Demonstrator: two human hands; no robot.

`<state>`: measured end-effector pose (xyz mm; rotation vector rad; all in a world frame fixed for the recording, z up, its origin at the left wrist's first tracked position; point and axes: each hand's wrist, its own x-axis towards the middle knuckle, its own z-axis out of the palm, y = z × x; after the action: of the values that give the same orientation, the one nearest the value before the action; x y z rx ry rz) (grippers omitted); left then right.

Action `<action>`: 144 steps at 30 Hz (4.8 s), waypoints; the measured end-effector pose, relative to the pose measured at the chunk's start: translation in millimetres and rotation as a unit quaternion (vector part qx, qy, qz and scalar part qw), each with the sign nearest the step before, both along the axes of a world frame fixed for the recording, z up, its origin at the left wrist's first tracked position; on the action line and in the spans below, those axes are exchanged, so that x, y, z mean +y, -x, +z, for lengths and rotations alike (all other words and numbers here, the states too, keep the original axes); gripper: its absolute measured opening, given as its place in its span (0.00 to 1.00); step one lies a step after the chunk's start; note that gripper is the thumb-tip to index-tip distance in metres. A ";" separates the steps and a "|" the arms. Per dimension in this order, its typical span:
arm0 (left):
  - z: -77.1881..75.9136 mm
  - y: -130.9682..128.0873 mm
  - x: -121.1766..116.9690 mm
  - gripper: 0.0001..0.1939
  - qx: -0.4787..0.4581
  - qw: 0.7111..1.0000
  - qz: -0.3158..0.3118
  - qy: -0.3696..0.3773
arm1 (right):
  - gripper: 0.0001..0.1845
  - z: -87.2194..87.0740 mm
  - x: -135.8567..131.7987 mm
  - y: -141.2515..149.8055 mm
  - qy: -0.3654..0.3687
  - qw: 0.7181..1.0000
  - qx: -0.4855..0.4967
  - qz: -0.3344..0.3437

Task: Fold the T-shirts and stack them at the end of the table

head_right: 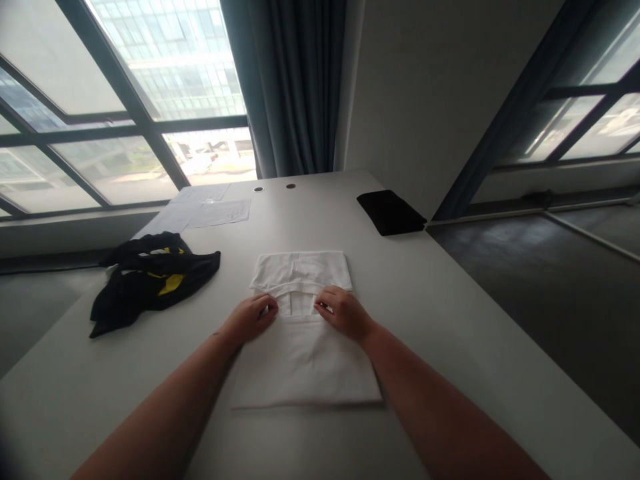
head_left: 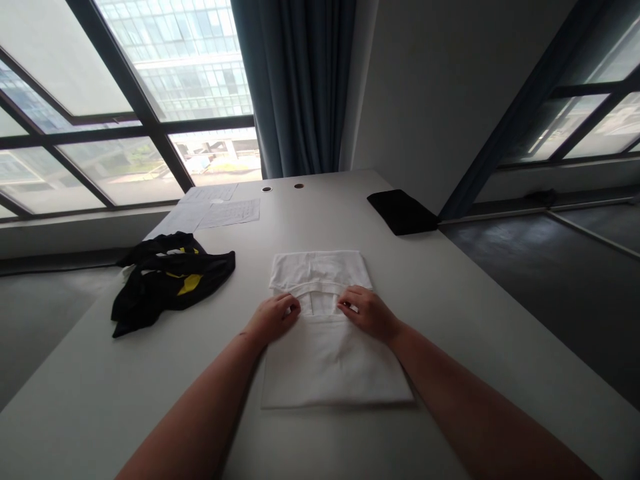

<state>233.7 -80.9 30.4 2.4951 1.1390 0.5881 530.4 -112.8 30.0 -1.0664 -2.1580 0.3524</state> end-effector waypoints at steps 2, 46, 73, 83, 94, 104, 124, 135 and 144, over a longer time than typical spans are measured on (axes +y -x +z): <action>-2.0 2.3 1.8 0.07 -0.015 1.000 0.007 -0.001 | 0.12 0.1 1.6 -5.0 0.000 1.000 0.012 -0.014; 0.9 44.3 -119.8 0.31 -0.020 0.999 -0.022 0.017 | 0.31 -35.4 -148.4 -36.8 -0.011 0.989 -0.016 -0.147; 40.0 28.8 -148.7 0.19 -0.092 0.951 0.292 0.046 | 0.18 45.5 -149.3 1.7 0.142 0.916 0.157 -0.341; 17.9 17.2 -93.5 0.18 0.090 0.941 0.318 0.068 | 0.11 -19.7 -94.1 -4.8 0.108 0.891 -0.130 -0.421; 31.3 13.1 -112.7 0.21 0.194 0.931 0.292 0.100 | 0.07 -36.3 -87.6 -18.0 -0.004 0.917 -0.107 -0.385; 25.7 30.8 -145.5 0.09 0.176 0.948 0.252 0.077 | 0.08 -47.4 -83.6 -26.4 -0.008 0.923 -0.065 -0.380; 24.7 37.7 -132.0 0.09 0.142 0.933 0.295 0.149 | 0.25 -26.0 -143.6 -18.5 0.098 0.908 -0.076 -0.400; 29.5 40.7 -142.1 0.08 0.175 0.960 0.138 0.171 | 0.20 -16.3 -195.1 -12.9 0.159 0.931 -0.092 -0.314; 48.3 37.7 -143.7 0.07 0.221 0.946 0.159 0.176 | 0.11 3.3 -190.3 -39.9 0.219 0.927 -0.127 -0.277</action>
<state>196.0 -224.6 78.6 2.1958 1.6619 -0.1183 570.4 -303.2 33.4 -2.0099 -1.9148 0.4560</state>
